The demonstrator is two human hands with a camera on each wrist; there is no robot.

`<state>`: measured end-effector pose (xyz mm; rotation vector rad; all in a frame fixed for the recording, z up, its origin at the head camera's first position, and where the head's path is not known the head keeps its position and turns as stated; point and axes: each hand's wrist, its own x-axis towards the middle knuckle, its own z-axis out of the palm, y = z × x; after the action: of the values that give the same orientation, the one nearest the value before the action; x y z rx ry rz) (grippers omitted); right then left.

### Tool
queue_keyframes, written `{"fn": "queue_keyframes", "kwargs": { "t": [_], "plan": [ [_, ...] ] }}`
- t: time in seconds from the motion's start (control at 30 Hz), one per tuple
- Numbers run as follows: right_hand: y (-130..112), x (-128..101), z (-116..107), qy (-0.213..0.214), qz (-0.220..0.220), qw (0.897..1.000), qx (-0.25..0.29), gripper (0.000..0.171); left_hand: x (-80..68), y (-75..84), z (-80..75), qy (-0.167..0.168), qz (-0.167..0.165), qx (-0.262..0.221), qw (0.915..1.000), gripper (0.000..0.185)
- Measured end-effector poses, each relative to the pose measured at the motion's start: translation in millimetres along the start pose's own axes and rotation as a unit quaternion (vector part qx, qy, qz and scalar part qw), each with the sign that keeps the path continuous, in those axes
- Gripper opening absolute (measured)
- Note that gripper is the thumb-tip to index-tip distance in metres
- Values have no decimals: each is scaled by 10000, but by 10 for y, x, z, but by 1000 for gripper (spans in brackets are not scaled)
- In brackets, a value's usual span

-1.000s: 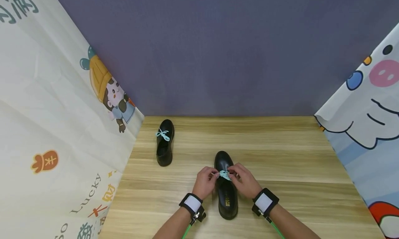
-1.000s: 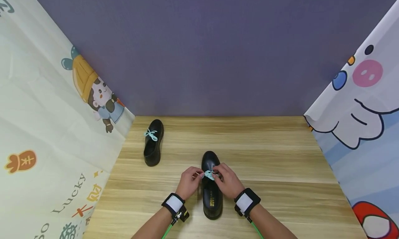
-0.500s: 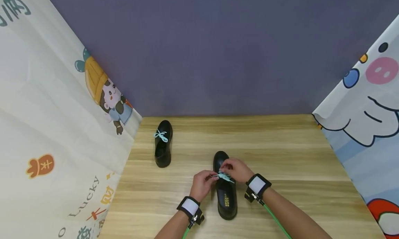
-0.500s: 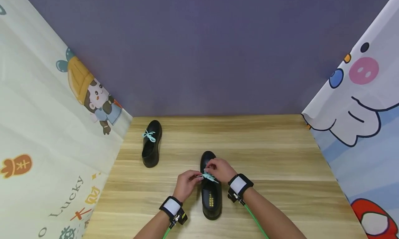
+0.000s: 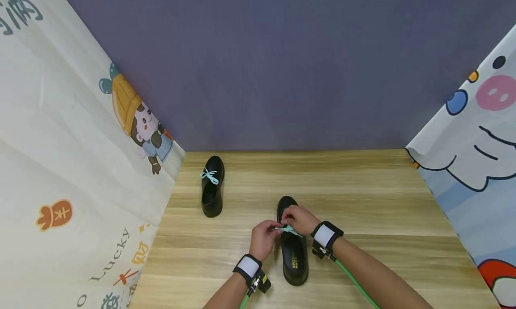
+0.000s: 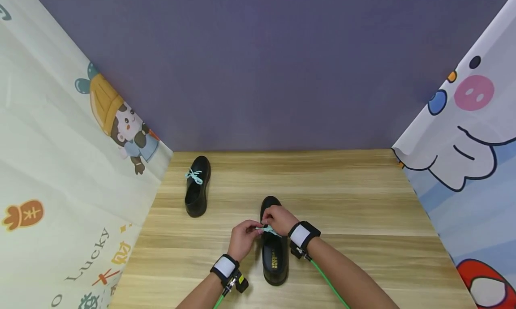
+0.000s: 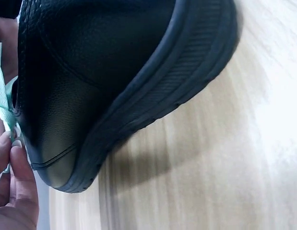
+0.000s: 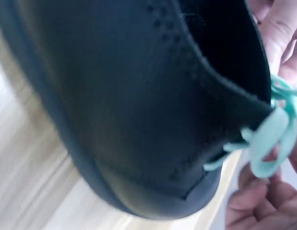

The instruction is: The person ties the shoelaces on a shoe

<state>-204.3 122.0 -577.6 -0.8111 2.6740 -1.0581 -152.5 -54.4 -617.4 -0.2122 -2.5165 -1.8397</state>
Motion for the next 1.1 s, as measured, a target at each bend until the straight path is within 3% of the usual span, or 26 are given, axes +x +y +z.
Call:
{"fn": "queue_keyframes", "kwargs": {
  "t": [0.23,0.4,0.7,0.97,1.1],
  "plan": [
    [21,14,18,392,499,9974,343,5,25,33,7,-125,-281,-9,9995,5],
    [83,-181,-93,710,694,9926,703,14,21,34,4,-109,-230,124,9996,5],
    [246,-524,-55,182,304,9905,1327,11,33,27,-12,-103,-120,598,9981,6],
    [221,-557,10,787,237,9885,1271,7,47,39,-11,-80,339,1128,9930,5],
    [195,-605,28,1317,83,9854,1071,18,37,64,5,-48,489,1296,9904,6]
  ]
}}
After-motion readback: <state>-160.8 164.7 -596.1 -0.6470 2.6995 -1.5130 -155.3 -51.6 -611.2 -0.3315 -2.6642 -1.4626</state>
